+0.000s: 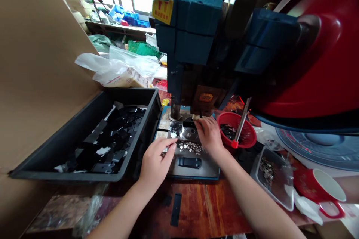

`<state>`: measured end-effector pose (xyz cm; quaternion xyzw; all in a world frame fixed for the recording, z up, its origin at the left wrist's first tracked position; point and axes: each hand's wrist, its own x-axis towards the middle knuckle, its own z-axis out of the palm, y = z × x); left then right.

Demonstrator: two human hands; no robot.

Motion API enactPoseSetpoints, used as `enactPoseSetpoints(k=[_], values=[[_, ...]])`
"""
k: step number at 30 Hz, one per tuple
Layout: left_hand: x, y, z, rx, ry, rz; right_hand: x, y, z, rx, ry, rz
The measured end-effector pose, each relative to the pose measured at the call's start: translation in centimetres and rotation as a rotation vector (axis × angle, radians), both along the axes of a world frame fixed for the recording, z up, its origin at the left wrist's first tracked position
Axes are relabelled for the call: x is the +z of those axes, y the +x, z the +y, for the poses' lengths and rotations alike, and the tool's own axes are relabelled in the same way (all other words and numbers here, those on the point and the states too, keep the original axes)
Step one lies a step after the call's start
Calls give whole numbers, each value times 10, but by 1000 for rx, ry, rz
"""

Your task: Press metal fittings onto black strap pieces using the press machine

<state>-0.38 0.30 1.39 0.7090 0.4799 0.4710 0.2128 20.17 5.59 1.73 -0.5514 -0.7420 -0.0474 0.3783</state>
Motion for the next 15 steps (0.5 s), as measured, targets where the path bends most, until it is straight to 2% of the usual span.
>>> enactPoseSetpoints(k=[5,8,15], values=[[-6,-1,-4,-3,-8,6,-4,-1,-14,146,42,-65],[-7,-2,-5,-12,-5,12,-7,0,-17,156,26,-117],[-5,-4,-4,-13,-50,-3,-10,-1,-15,158,-68,111]])
